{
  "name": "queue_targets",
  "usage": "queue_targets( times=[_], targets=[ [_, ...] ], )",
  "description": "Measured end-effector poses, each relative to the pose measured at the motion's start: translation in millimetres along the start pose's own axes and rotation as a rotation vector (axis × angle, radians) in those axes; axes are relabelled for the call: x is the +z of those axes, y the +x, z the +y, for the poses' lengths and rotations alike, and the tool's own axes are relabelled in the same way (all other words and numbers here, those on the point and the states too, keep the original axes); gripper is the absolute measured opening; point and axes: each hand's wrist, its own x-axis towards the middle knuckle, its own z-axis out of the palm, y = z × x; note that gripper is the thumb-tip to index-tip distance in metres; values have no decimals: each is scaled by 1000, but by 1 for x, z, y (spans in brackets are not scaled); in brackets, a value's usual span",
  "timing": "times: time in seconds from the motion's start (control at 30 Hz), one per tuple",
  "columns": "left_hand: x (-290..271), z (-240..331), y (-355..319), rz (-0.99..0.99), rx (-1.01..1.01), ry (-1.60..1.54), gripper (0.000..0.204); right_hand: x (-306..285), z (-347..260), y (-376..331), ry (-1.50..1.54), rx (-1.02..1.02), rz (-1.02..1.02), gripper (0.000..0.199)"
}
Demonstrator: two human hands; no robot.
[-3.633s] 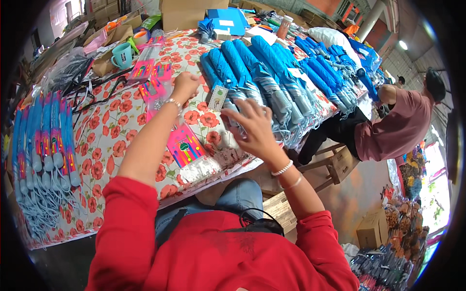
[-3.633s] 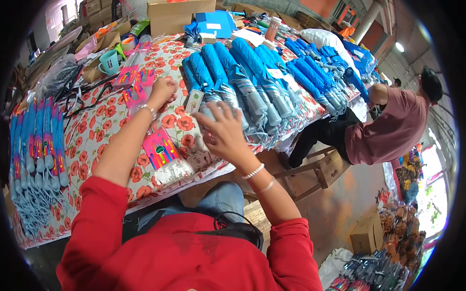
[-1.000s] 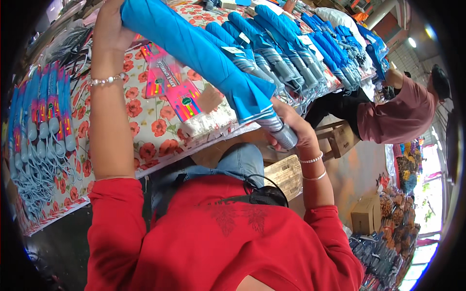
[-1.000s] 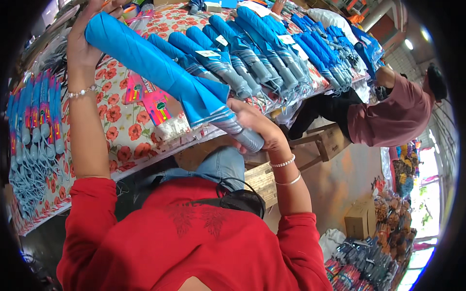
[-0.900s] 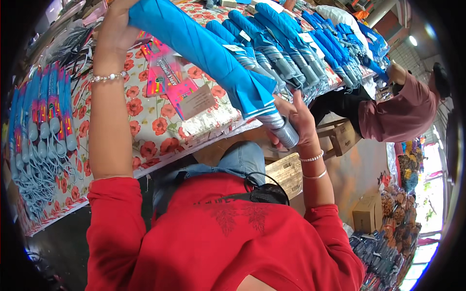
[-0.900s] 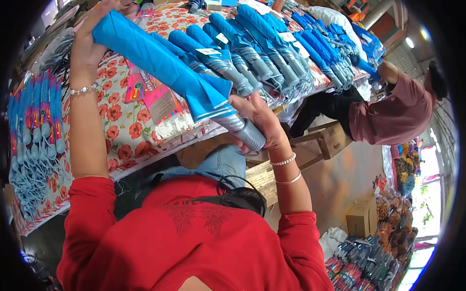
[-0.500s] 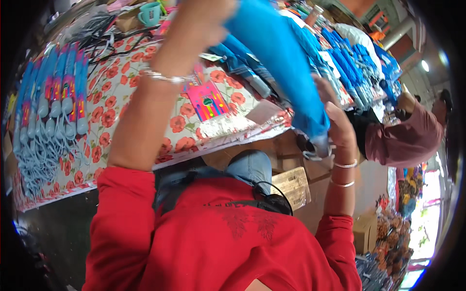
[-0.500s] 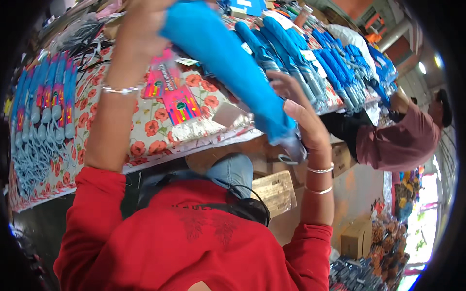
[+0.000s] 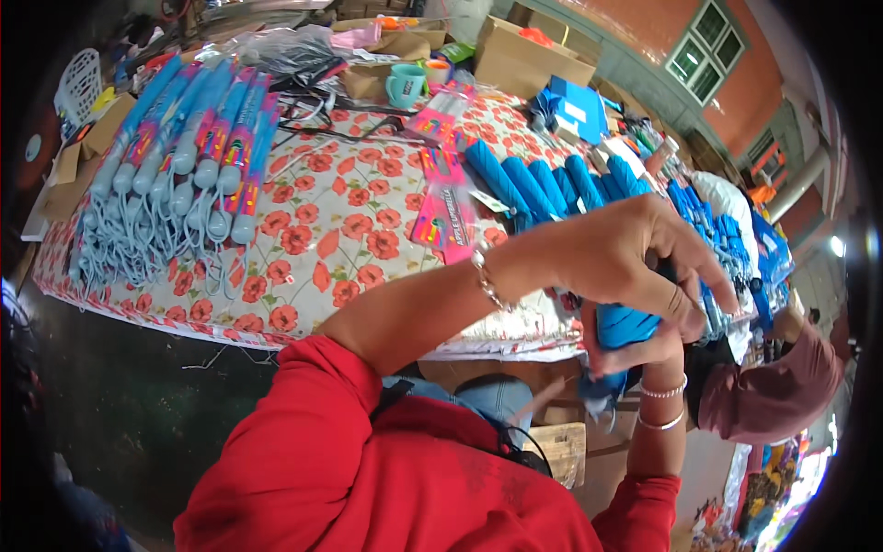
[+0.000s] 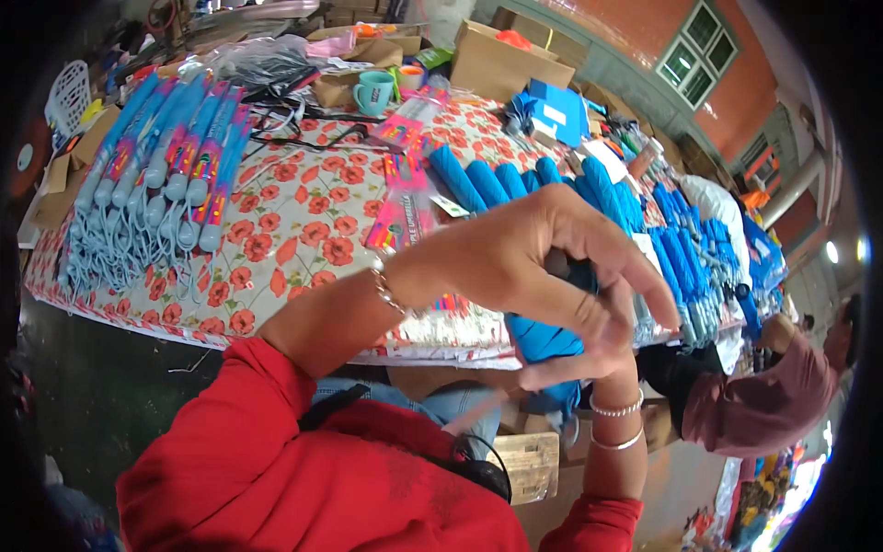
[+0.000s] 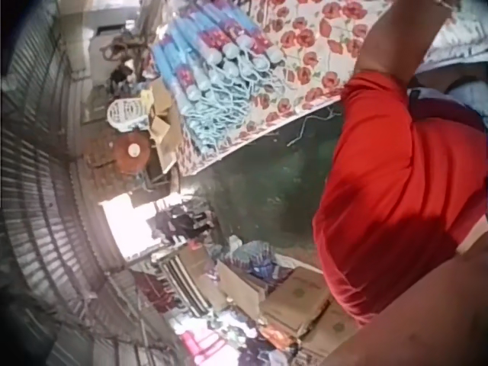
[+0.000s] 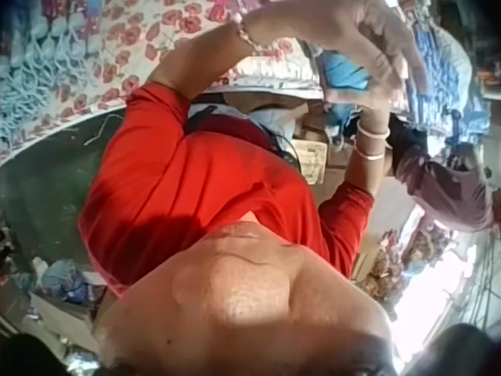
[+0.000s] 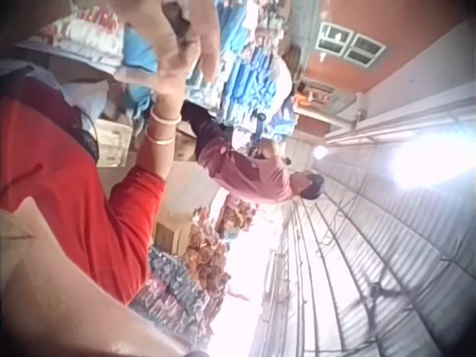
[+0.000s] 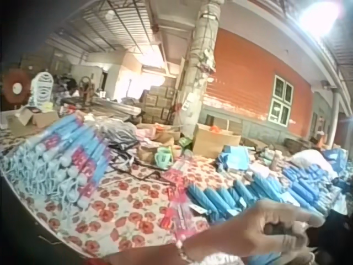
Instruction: Individual umbrellas are being inserted into protective plastic sleeves and organized.
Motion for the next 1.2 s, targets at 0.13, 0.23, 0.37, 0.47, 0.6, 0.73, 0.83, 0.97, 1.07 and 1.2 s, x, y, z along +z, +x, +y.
queue_targets(
  times=[0.13,0.23,0.37,0.47,0.6,0.73,0.83,0.97,1.07,1.2],
  targets=[
    [13,-33,4,365,-136,-35,15,-6,27,-5,-361,305,80,60],
    [19,-55,8,668,-79,56,15,10,30,5,-362,189,248,43],
    [1,-68,-12,692,-165,-50,19,8,24,4,-550,290,203,26],
    [-36,-66,-74,274,-522,341,24,-5,18,-12,-608,435,172,25],
    [-45,-66,-168,-222,-668,931,28,-5,37,-38,-528,472,13,27],
    [-51,-67,-187,-141,-700,835,23,27,59,-49,-499,471,-282,34],
    [-55,-77,-191,-183,-447,988,16,52,76,-59,-532,394,-356,41],
    [-54,-70,-177,-72,-784,861,14,71,85,-61,-627,358,-393,59],
    [-60,-77,-182,20,-850,700,13,80,85,-52,-656,356,-403,68],
    [-66,-78,-176,115,-1142,373,18,85,92,-43,-679,330,-411,69]
  ],
)
